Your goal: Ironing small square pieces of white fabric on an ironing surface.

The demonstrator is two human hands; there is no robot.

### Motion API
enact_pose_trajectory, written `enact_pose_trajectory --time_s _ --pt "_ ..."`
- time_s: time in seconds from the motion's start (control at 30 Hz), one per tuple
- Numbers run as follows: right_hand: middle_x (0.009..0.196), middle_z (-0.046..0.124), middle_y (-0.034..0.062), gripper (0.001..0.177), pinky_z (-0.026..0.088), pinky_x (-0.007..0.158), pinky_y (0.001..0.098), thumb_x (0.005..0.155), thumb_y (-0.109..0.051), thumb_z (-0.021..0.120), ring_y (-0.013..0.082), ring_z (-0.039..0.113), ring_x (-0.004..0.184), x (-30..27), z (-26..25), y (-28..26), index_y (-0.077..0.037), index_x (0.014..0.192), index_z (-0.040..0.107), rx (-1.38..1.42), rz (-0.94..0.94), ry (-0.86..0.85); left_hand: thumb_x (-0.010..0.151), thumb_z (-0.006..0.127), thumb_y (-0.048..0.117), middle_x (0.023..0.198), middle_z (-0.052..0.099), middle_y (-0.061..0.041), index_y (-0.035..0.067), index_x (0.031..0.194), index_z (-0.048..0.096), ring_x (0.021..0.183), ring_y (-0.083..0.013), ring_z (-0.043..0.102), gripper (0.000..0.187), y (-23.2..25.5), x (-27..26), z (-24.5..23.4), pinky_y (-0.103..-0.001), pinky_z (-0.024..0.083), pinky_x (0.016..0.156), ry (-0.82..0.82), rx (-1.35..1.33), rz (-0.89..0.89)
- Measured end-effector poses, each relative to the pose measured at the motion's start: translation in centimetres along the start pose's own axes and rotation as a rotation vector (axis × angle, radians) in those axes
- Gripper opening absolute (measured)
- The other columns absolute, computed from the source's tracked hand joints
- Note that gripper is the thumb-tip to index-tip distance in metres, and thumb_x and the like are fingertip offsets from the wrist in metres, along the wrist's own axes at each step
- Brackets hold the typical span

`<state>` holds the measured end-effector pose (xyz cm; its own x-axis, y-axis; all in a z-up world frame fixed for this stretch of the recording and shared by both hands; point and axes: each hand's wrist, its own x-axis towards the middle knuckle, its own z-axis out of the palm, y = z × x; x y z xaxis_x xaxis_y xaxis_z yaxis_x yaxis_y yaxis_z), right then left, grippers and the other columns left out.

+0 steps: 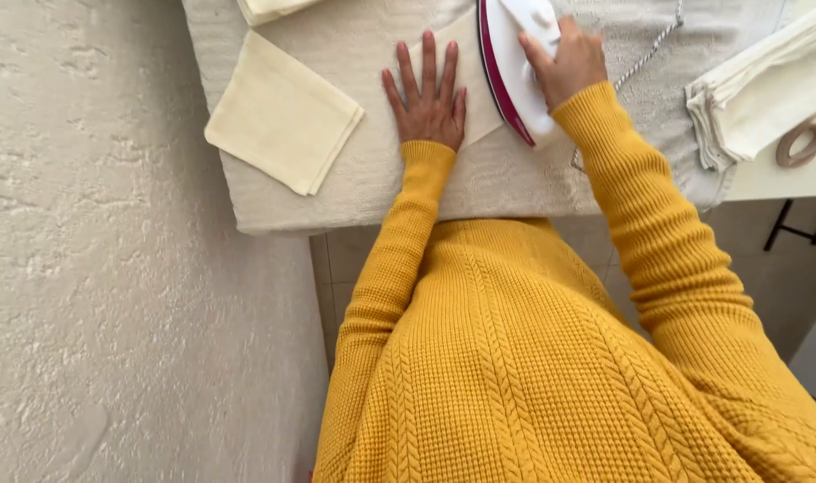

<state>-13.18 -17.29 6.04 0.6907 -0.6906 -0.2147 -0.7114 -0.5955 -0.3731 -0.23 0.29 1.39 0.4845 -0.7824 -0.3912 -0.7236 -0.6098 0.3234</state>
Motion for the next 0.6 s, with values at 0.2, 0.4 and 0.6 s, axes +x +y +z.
enact_pose_trajectory --time_s 0.2,0.4,0.6 --pt "0.075 0.072 0.0189 0.048 0.059 0.059 0.0410 0.109 -0.037 0.064 0.0265 0.071 0.061 -1.7 -0.9 1.1 0.010 0.119 0.062 0.122 0.131 -0.051 0.113 0.028 0.050 0.174 0.001 -0.004 0.027 0.168 0.011 0.161 -0.0376 0.001 0.061 -0.3 0.9 1.5 -0.063 -0.001 0.130 0.084 0.028 0.016" --pt "0.076 0.070 0.0210 0.053 0.059 0.058 0.0409 0.112 -0.042 0.066 0.0252 0.069 0.062 -0.7 -2.7 6.9 0.012 0.116 0.062 0.051 0.120 0.028 0.106 0.042 0.051 0.169 0.014 -0.005 0.015 0.162 0.014 0.155 -0.0389 0.017 0.073 -1.3 4.9 4.5 -0.064 0.010 0.127 0.579 0.039 0.099" --pt "0.087 0.067 0.0181 0.056 0.056 0.065 0.0441 0.095 -0.043 0.080 0.0315 0.067 0.076 -0.3 -6.7 4.9 0.003 0.115 0.055 -0.173 0.213 0.125 0.093 0.073 0.048 0.118 0.055 -0.011 0.009 0.132 0.055 0.110 -0.0297 0.050 0.058 0.4 9.0 -0.1 -0.050 0.042 0.097 0.411 -0.084 0.177"
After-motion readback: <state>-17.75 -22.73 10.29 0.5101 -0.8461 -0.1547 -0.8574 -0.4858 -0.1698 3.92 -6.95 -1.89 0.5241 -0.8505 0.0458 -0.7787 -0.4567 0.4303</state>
